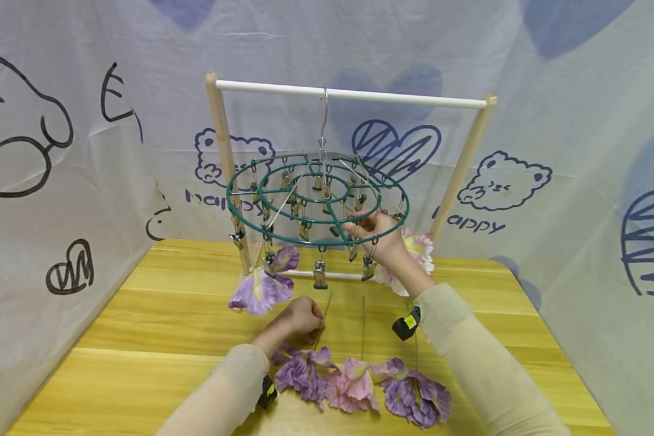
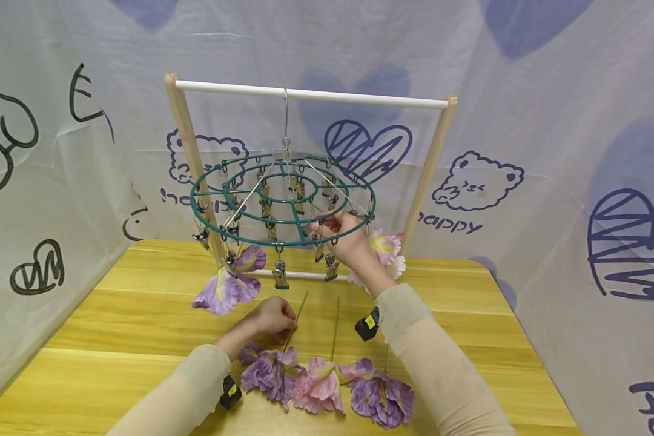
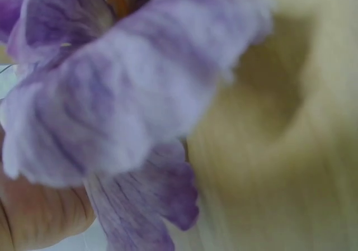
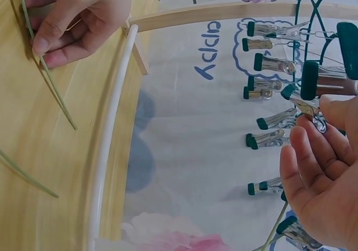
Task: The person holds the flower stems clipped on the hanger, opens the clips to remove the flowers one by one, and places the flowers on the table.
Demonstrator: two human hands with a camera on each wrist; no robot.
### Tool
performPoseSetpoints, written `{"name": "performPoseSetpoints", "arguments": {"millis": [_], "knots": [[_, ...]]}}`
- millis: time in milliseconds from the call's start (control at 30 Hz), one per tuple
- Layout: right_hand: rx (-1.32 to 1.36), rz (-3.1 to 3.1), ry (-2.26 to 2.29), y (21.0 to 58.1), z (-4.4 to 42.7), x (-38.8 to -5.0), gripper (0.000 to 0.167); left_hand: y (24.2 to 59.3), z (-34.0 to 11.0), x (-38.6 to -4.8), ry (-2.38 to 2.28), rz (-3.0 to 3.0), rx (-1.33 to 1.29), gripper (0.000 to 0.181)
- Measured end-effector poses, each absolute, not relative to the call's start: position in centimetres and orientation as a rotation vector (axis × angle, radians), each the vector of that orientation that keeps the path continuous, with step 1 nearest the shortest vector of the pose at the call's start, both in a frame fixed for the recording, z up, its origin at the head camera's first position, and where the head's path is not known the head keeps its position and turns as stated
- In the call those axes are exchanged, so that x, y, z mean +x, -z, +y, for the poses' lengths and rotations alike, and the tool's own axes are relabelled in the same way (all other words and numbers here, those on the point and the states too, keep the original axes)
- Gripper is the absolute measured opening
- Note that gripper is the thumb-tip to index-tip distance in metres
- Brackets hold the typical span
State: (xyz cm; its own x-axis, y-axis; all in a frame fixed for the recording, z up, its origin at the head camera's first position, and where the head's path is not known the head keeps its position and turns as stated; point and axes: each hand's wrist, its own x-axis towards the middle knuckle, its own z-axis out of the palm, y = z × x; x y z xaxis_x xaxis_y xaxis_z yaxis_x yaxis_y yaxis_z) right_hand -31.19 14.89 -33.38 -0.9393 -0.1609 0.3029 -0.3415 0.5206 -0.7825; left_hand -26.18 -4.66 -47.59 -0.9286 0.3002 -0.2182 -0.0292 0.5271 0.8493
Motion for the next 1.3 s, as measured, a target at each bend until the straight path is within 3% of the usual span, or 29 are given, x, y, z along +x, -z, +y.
{"name": "performPoseSetpoints", "arguments": {"millis": [367, 1033, 1300], "knots": [[0.407, -2.548, -1.43, 33.7, 15.0, -31.1, 0.041, 47.7, -4.3, -26.0, -1.307, 2.491, 0.225, 0.012], [0.486, -2.412, -1.489, 34.8, 15.5, -30.4, 0.041, 47.6, -4.7, -26.0, -1.226, 2.618, 0.336, 0.01], [0.458, -2.375, -1.546, 35.3, 15.7, -29.7, 0.04, 46.1, -5.2, -25.8, -1.283, 2.677, 0.376, 0.018]]}}
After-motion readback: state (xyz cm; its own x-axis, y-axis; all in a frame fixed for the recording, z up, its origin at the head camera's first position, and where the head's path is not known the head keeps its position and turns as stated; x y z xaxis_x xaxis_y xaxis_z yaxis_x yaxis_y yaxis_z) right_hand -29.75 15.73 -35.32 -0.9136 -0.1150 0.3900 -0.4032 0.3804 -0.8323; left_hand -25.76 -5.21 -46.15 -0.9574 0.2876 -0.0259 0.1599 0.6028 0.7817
